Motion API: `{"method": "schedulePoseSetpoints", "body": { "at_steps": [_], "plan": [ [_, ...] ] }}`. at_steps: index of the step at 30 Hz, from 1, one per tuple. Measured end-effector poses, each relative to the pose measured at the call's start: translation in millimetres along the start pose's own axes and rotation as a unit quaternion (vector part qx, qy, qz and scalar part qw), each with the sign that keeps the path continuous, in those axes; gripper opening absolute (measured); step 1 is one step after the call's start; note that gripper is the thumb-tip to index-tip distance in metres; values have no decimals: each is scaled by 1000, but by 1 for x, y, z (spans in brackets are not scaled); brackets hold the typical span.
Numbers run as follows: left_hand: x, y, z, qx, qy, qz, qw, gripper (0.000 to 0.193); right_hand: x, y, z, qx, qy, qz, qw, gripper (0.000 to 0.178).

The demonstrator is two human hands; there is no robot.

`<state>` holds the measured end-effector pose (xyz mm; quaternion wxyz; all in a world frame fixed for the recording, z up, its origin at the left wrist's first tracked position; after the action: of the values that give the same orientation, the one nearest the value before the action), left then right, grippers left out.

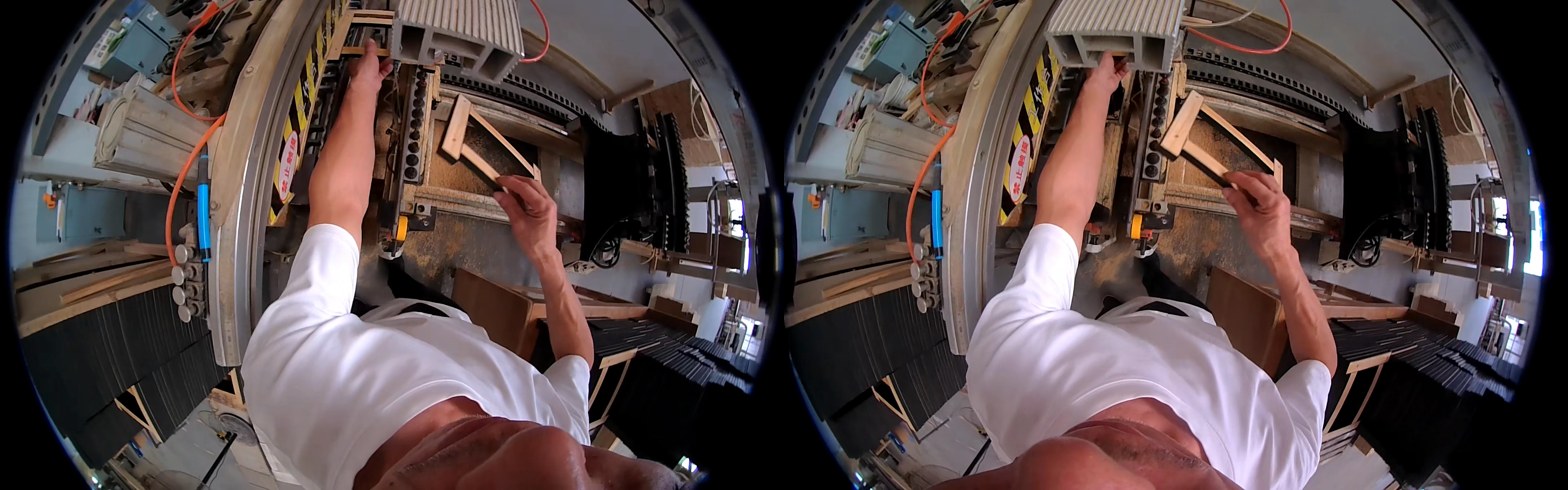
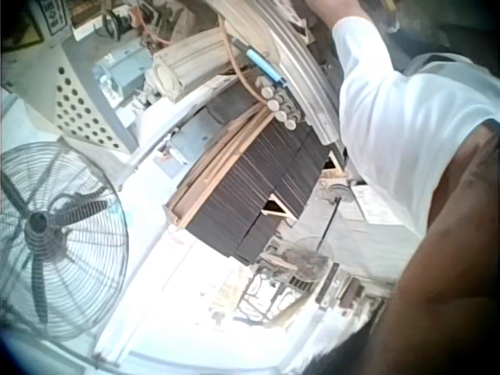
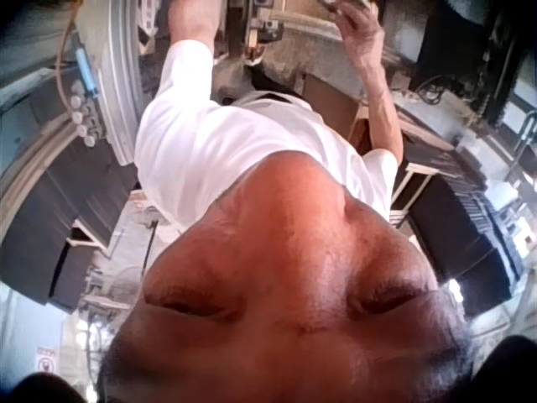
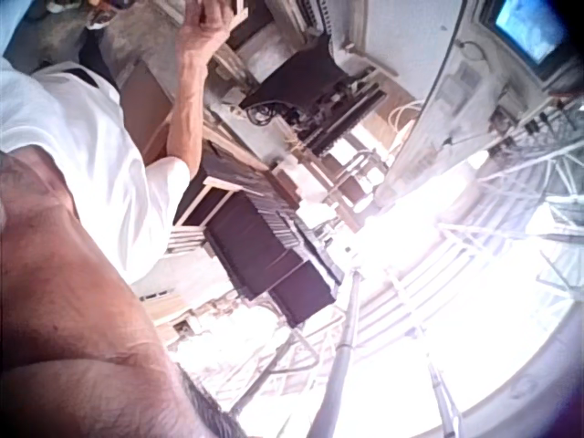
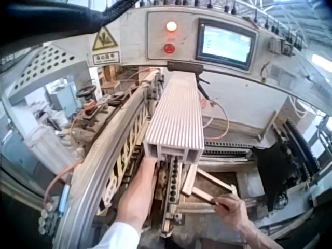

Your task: The person repeatedly picks up small wooden frames from a conveyor belt, places them onto a jig on a workbench, and then returns them to the belt. The task involves handling the frames one at a time in a repetitive loop.

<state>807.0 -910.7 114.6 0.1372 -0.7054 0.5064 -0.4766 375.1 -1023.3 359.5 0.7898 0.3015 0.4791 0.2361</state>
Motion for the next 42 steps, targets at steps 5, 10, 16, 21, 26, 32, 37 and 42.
{"method": "schedulePoseSetpoints", "body": {
  "at_steps": [5, 10, 16, 21, 26, 32, 37, 42],
  "plan": [
    [-7, 34, -55, -8, 2, -24, 1000, 22, 36, 19, 40, -123, 26, -55, 991, 20],
    [-75, 84, -245, -40, -6, 70, 997, 18, 118, 33, 81, -278, 50, -104, 954, 19],
    [-175, 113, -427, -64, -56, 135, 987, 27, 219, 20, 116, -342, 80, -165, 922, 24],
    [-237, 116, -495, -54, -130, 95, 985, 26, 256, 27, 124, -418, 113, -238, 869, 33],
    [-275, 129, -530, -48, -157, 19, 986, 23, 260, 30, 126, -385, 183, -259, 866, 37],
    [-327, 152, -550, -63, -235, -90, 966, 22, 272, 18, 146, -346, 128, -307, 877, 39],
    [-341, 162, -552, -82, -246, -115, 959, 25, 279, 5, 199, -318, 157, -400, 845, 39],
    [-344, 163, -539, -62, -232, -175, 955, 19, 284, -7, 237, -337, 129, -456, 813, 26]
  ]
}}
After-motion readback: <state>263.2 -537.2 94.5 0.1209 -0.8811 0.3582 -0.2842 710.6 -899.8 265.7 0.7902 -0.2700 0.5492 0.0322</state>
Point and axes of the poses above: each hand's wrist, its own z-axis towards the middle knuckle, its own x-axis out of the palm, y = z × x, the point moved 9 cm from there along z, towards the middle knuckle, and after that the axes turned 10 degrees about -x, right-handed, at the moved point
